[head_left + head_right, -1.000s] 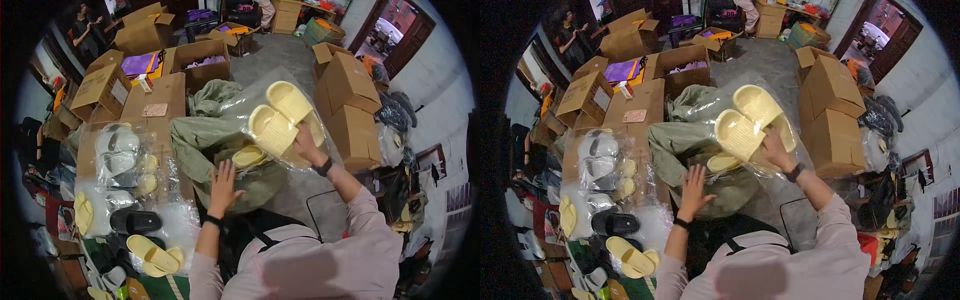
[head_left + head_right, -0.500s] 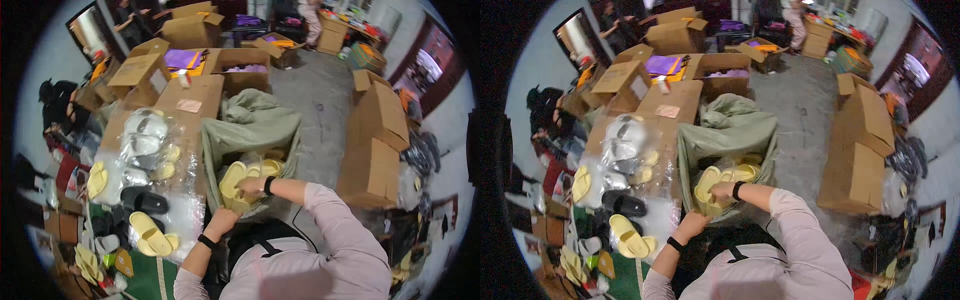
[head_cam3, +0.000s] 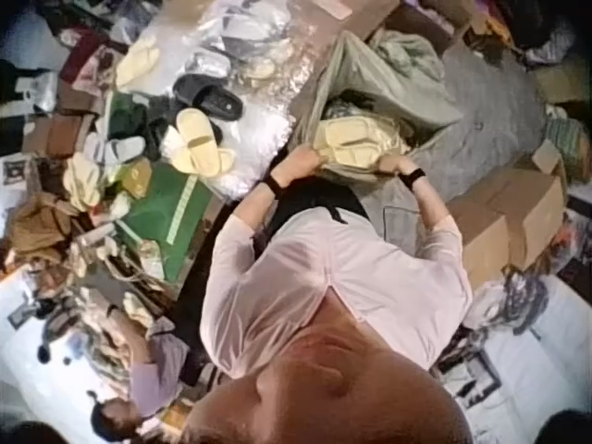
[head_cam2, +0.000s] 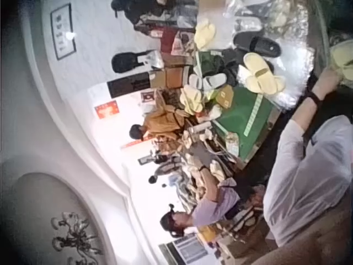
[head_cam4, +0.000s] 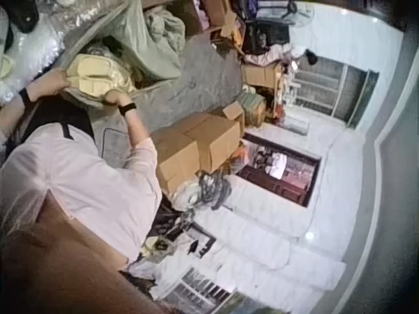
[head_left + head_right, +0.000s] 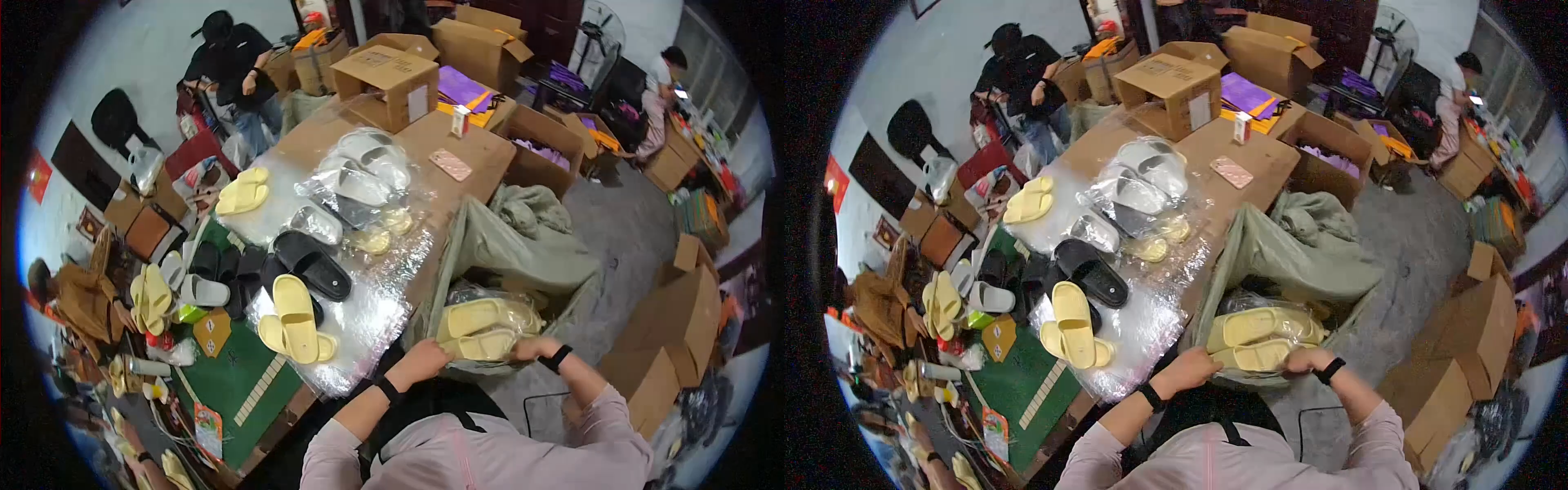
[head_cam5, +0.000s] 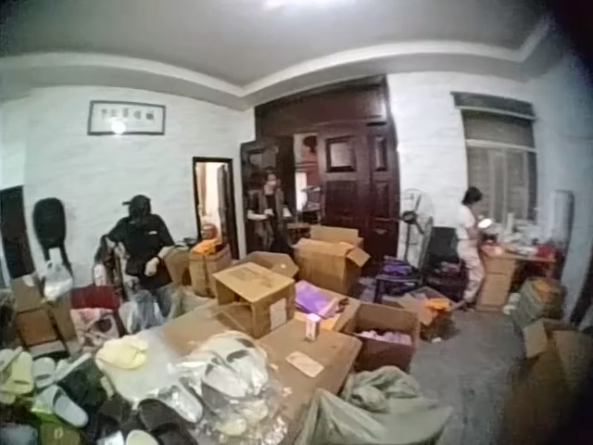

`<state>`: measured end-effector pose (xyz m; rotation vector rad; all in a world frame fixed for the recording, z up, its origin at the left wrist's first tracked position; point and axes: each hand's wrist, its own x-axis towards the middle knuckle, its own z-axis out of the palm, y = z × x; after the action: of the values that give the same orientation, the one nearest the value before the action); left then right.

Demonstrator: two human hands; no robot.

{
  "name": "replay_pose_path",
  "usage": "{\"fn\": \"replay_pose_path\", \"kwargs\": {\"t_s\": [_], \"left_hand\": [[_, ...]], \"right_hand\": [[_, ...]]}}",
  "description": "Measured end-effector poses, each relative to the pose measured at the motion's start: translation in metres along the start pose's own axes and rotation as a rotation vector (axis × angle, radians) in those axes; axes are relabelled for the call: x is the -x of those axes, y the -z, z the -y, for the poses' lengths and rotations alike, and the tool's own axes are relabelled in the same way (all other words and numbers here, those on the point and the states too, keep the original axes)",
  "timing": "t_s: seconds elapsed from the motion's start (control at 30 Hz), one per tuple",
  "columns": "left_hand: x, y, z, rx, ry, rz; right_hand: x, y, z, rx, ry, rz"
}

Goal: Packing various slippers and shoes into plastic bags and placing them into a large sack.

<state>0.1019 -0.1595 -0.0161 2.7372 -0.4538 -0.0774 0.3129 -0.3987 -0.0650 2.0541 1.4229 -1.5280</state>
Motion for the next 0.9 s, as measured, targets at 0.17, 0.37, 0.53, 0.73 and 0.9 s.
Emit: {"fn": "replay_pose_path", "kwargs": {"t_s": [0.17,0.37,0.53,0.73,0.9], "left_hand": [[0.006,-0.022,0.009,0.057,-0.023,0.013],[0.009,-0.041,0.025,0.158,-0.092,-0.118],[0.011,-0.056,0.05,0.14,-0.024,0.212],[0.038,-0.073,0.073,0.439,-0.081,-0.337],[0.046,-0.067,0.081,0.395,-0.084,-0.228]], "right_hand": [[0.043,0.166,0.093,0.109,0.185,-0.406],[-0.076,0.284,0.2,-0.176,0.513,-0.741],[-0.227,0.317,0.269,-0.278,-0.099,-0.779],[-0.311,0.284,0.301,-0.114,-0.181,-1.289],[-0.3,0.306,0.29,-0.017,0.12,-1.096]]}}
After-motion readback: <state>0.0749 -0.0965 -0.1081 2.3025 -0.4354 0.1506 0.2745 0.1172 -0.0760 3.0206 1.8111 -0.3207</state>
